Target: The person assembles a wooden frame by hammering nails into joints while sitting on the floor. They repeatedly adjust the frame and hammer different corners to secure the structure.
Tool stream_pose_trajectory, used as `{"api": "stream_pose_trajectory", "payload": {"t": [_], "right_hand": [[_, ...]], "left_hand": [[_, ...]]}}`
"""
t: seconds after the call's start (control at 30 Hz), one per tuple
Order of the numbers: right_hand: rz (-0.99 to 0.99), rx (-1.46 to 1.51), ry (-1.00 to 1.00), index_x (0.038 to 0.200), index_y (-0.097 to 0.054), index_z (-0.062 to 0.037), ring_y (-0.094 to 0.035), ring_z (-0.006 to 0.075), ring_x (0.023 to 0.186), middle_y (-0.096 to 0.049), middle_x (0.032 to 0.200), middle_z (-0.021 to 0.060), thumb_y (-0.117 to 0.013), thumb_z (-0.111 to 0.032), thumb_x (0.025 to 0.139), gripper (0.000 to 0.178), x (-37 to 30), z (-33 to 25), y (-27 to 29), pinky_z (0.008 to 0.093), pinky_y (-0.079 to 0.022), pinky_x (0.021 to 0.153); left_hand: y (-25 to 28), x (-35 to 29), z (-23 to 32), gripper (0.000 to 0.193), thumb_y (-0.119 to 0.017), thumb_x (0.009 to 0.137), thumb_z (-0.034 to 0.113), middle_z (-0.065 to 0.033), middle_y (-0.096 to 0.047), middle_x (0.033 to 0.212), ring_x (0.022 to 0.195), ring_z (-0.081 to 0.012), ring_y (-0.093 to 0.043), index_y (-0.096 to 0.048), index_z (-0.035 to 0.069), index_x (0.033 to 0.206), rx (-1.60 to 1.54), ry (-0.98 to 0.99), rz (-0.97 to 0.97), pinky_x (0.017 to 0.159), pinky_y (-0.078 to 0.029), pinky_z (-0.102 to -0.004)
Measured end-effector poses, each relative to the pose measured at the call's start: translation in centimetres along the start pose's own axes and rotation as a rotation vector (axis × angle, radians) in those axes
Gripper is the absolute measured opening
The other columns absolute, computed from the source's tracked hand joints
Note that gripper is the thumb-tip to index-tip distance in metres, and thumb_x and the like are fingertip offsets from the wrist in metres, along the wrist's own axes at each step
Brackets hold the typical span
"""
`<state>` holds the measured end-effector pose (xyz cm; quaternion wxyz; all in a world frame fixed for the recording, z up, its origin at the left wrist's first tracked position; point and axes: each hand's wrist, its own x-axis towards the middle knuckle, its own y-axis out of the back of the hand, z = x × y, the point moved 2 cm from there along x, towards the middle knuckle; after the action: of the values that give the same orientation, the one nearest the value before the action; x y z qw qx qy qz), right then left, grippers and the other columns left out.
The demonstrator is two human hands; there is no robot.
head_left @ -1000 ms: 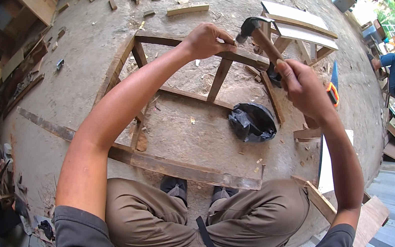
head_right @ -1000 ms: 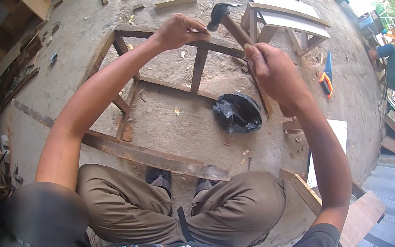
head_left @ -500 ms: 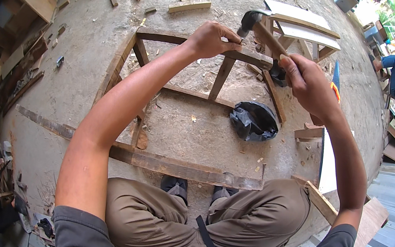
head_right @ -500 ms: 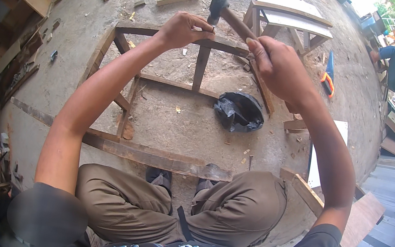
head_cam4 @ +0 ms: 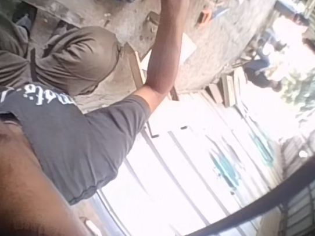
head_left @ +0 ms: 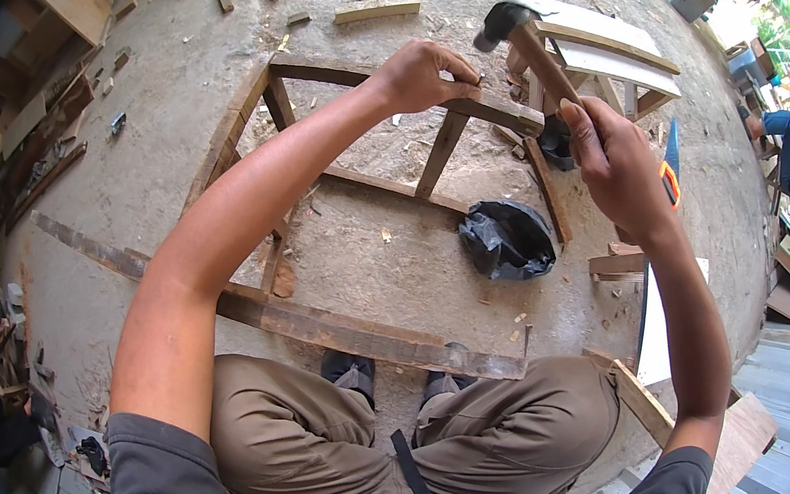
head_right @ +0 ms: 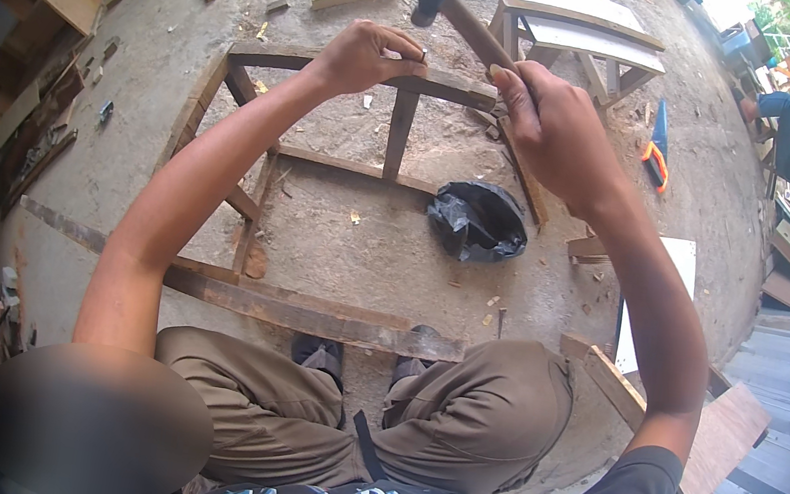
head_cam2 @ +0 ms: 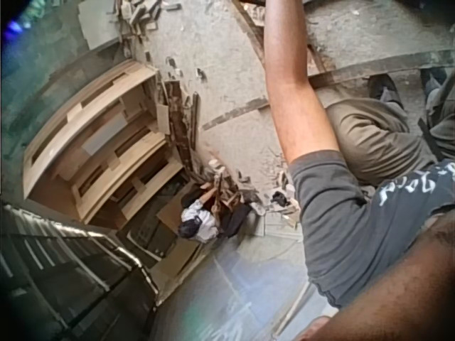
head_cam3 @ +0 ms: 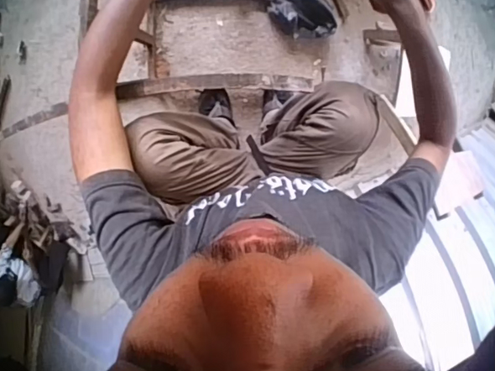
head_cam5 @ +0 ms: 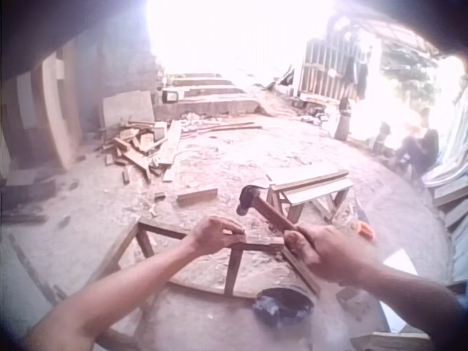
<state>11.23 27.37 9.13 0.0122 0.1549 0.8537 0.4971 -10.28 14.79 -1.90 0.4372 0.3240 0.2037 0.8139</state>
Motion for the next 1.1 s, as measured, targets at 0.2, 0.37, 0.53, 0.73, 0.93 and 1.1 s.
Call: {"api": "stream_pose_trajectory", "payload": {"t": [0.2, 0.37, 0.53, 0.73, 0.93, 1.1], "right_hand": [[-0.046, -0.014, -0.005, 0.100, -0.062, 0.0035, -0.058, 0.0265, 0.063, -0.061, 0.069, 0.0172, -0.048, -0.031, 0.103, 0.037, -0.2, 0.5, 0.0, 0.0409, -0.044, 0.063], [0.018, 0.168, -0.159, 0.103, -0.063, 0.0040, -0.053, 0.0217, 0.063, -0.059, 0.070, 0.0128, -0.046, -0.036, 0.104, 0.043, -0.4, 3.1, -1.1, 0.0371, -0.043, 0.063], [0.025, 0.379, -0.221, 0.108, -0.061, -0.0003, -0.042, 0.0037, 0.053, -0.049, 0.068, -0.0029, -0.051, -0.032, 0.104, 0.034, -0.5, 4.7, -2.3, 0.0223, -0.033, 0.046], [-0.040, 0.586, -0.284, 0.120, -0.056, 0.0028, -0.048, 0.0057, 0.061, -0.053, 0.075, -0.0006, -0.055, -0.022, 0.101, 0.031, -2.1, 2.8, -2.2, 0.0237, -0.038, 0.053], [-0.083, 0.552, -0.441, 0.127, -0.050, 0.0015, -0.053, 0.0132, 0.056, -0.059, 0.071, 0.0069, -0.054, -0.024, 0.101, 0.037, -1.9, 0.2, -0.6, 0.0316, -0.040, 0.049], [-0.035, 0.440, -0.485, 0.120, -0.056, 0.0004, -0.054, 0.0130, 0.058, -0.059, 0.068, 0.0087, -0.062, -0.020, 0.096, 0.032, -1.2, -2.0, 0.1, 0.0298, -0.043, 0.053]], "left_hand": [[0.1, 0.1, 0.0, 0.024, -0.078, 0.083, 0.023, -0.0095, -0.074, 0.103, 0.097, -0.0182, -0.069, -0.076, 0.007, 0.100, 0.018, -0.006, -0.061, 0.086, -0.054, -0.0315], [-0.5, -0.4, 0.9, 0.044, -0.079, 0.079, 0.042, -0.0119, -0.071, 0.104, 0.101, -0.0241, -0.067, -0.071, 0.010, 0.109, 0.372, -0.051, -0.109, 0.086, -0.053, -0.0366], [0.1, 1.1, 1.2, 0.046, -0.081, 0.075, 0.049, -0.0125, -0.069, 0.082, 0.081, -0.0300, -0.067, -0.070, 0.008, 0.093, 0.456, 0.159, -0.445, 0.071, -0.050, -0.0424], [0.1, 1.5, 1.0, 0.041, -0.082, 0.073, 0.045, -0.0124, -0.069, 0.076, 0.079, -0.0326, -0.068, -0.071, 0.007, 0.087, 0.453, 0.123, -0.559, 0.072, -0.052, -0.0439], [0.5, 2.2, 0.6, 0.047, -0.080, 0.073, 0.050, -0.0152, -0.070, 0.077, 0.079, -0.0353, -0.069, -0.072, 0.006, 0.088, 0.432, 0.243, -0.659, 0.075, -0.055, -0.0447], [0.8, 3.0, 1.3, 0.064, -0.064, 0.077, 0.072, -0.0153, -0.072, 0.086, 0.084, -0.0370, -0.069, -0.074, 0.014, 0.101, 0.444, 0.265, -0.729, 0.077, -0.056, -0.0458]]}}
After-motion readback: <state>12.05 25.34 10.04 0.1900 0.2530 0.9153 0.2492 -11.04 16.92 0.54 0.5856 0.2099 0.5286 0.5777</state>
